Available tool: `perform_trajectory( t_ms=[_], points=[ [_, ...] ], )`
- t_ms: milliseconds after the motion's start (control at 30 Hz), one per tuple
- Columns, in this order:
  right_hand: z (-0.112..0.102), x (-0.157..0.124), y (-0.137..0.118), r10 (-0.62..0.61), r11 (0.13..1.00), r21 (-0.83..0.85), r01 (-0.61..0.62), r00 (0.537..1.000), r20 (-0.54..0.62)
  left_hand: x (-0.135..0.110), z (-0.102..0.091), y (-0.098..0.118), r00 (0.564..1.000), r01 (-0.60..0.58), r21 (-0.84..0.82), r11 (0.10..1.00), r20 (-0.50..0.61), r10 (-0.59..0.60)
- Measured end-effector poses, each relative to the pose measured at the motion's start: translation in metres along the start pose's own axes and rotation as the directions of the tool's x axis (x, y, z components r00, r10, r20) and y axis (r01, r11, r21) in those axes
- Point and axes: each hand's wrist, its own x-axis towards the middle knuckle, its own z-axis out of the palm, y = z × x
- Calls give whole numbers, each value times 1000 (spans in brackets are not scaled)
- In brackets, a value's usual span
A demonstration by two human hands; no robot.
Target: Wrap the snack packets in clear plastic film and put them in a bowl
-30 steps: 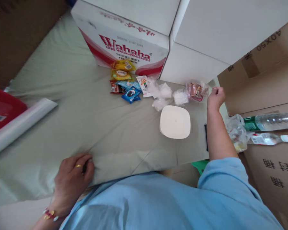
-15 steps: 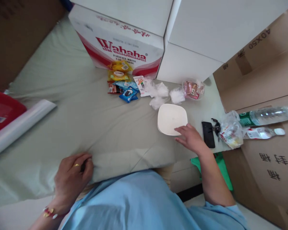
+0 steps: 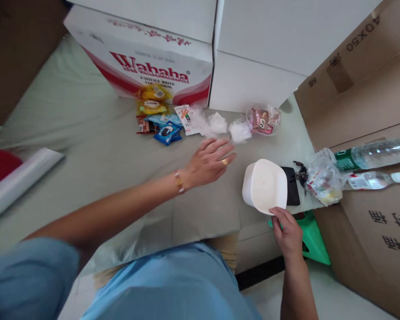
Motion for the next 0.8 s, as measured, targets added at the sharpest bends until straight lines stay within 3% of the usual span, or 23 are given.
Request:
perform_trajectory(
  t_ms=[67,133,233,333,467,633,800],
  points=[
    [-6,-12,2,29,999,-16,-29,1000,-4,54,39,-17,990,-115,-12,993,86,115],
    [-13,-23,4,50,998,-36,-50,999,-20,86,70,-34,978,-115,-6,993,173,114],
    [-24,-33,6,87,994,-58,-91,995,-55,94,90,-60,947,41,41,998,317,-52],
    [-27,-29,4,106,994,-27,-108,992,-75,65,76,-78,909,221,81,972,345,-235],
    [-12,11,-10,47,993,113,-44,999,-26,9,37,-89,910,249,126,960,310,-276],
    [35,108,-43,-94,966,239,101,995,-39,-44,6,-86,900,287,134,949,301,-315],
    [96,206,-64,-148,973,170,155,988,-53,-70,-3,-59,931,252,89,964,249,-266]
  ],
)
